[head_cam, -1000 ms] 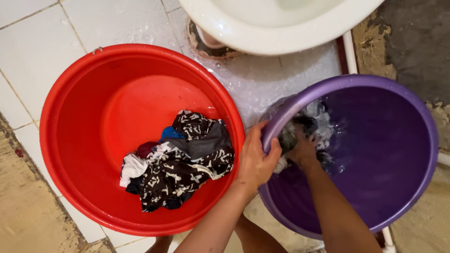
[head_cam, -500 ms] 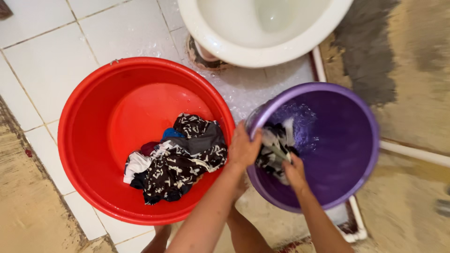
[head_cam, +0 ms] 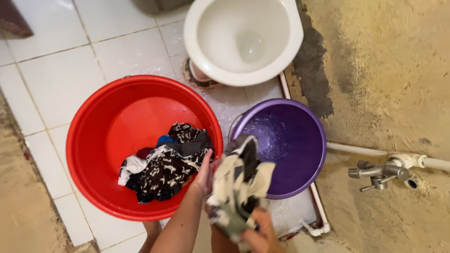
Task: The person washes clothes in a basin of soapy water by hand, wrings them out, and transfers them between containers, before rinsing them under a running tap.
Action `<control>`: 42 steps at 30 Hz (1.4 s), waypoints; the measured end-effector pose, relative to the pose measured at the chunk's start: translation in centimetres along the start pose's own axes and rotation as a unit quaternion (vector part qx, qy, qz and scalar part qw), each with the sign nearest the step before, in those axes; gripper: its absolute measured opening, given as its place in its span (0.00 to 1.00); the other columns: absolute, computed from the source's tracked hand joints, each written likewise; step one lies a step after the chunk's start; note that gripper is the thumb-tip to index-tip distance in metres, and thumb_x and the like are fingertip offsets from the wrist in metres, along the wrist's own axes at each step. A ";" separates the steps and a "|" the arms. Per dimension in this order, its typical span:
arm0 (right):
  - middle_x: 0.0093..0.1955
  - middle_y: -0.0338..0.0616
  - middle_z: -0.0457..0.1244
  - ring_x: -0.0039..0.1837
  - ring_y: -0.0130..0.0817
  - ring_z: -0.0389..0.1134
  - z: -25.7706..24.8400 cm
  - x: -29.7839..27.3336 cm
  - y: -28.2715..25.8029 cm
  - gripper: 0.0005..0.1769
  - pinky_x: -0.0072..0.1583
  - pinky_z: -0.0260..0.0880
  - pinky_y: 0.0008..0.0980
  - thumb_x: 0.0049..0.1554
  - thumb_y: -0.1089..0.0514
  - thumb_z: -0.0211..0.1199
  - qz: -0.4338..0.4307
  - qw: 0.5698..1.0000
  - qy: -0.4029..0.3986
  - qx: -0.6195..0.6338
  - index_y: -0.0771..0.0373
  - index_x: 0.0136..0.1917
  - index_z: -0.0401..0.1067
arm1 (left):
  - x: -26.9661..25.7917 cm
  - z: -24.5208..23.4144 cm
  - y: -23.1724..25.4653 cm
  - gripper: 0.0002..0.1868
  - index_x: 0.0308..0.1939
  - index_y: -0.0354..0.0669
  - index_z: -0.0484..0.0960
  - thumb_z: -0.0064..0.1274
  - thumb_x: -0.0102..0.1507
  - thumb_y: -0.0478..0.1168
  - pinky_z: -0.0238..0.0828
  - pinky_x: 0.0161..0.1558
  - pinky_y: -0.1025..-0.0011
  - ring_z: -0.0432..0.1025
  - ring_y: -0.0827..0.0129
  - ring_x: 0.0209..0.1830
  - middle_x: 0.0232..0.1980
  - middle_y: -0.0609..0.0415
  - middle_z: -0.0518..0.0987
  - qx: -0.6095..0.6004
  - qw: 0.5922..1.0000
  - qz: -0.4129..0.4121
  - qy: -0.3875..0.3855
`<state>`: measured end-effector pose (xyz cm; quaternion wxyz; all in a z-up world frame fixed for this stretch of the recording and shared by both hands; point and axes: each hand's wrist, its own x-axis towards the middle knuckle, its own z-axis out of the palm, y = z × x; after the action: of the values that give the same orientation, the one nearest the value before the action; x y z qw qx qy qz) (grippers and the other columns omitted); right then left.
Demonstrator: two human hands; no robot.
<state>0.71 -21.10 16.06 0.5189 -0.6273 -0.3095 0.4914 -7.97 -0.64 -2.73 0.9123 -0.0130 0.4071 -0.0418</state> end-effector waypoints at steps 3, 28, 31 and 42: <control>0.62 0.59 0.64 0.66 0.46 0.64 5.8 -1.1 1.0 0.30 0.69 0.58 0.40 0.47 0.68 0.63 -0.140 0.989 0.022 0.052 0.70 0.64 0.69 | -2.9 -3.0 -0.3 0.50 0.76 0.43 0.62 0.41 0.61 0.74 0.65 0.62 0.50 0.74 0.53 0.58 0.63 0.42 0.78 -0.106 0.986 0.049 -0.122; 0.57 0.54 0.69 0.56 0.45 0.70 25.2 13.2 23.3 0.26 0.57 0.71 0.37 0.57 0.58 0.62 0.275 0.950 -0.117 -0.094 0.55 0.69 0.70 | -13.9 -27.1 3.8 0.20 0.62 0.59 0.76 0.43 0.68 0.53 0.66 0.56 0.55 0.73 0.70 0.56 0.61 0.65 0.79 0.058 0.920 0.229 0.313; 0.58 0.43 0.69 0.56 0.35 0.71 18.8 12.6 25.2 0.24 0.58 0.72 0.33 0.55 0.63 0.61 0.168 0.977 0.008 -0.131 0.58 0.65 0.73 | -10.8 -23.1 3.7 0.19 0.61 0.58 0.78 0.45 0.68 0.53 0.66 0.52 0.59 0.73 0.70 0.54 0.58 0.62 0.81 0.079 0.929 0.203 0.299; 0.48 0.47 0.65 0.49 0.33 0.66 -12.1 6.9 21.6 0.11 0.54 0.68 0.32 0.60 0.63 0.62 0.132 0.866 0.408 -0.257 0.64 0.56 0.77 | 8.6 -6.8 -1.6 0.21 0.56 0.36 0.80 0.55 0.65 0.47 0.71 0.45 0.70 0.73 0.67 0.41 0.43 0.52 0.80 0.285 0.889 0.305 0.189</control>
<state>11.69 -24.90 -6.93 0.3501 -0.9177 -0.1002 0.1588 -7.42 -2.95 -13.62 0.7506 0.3801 0.5263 0.1228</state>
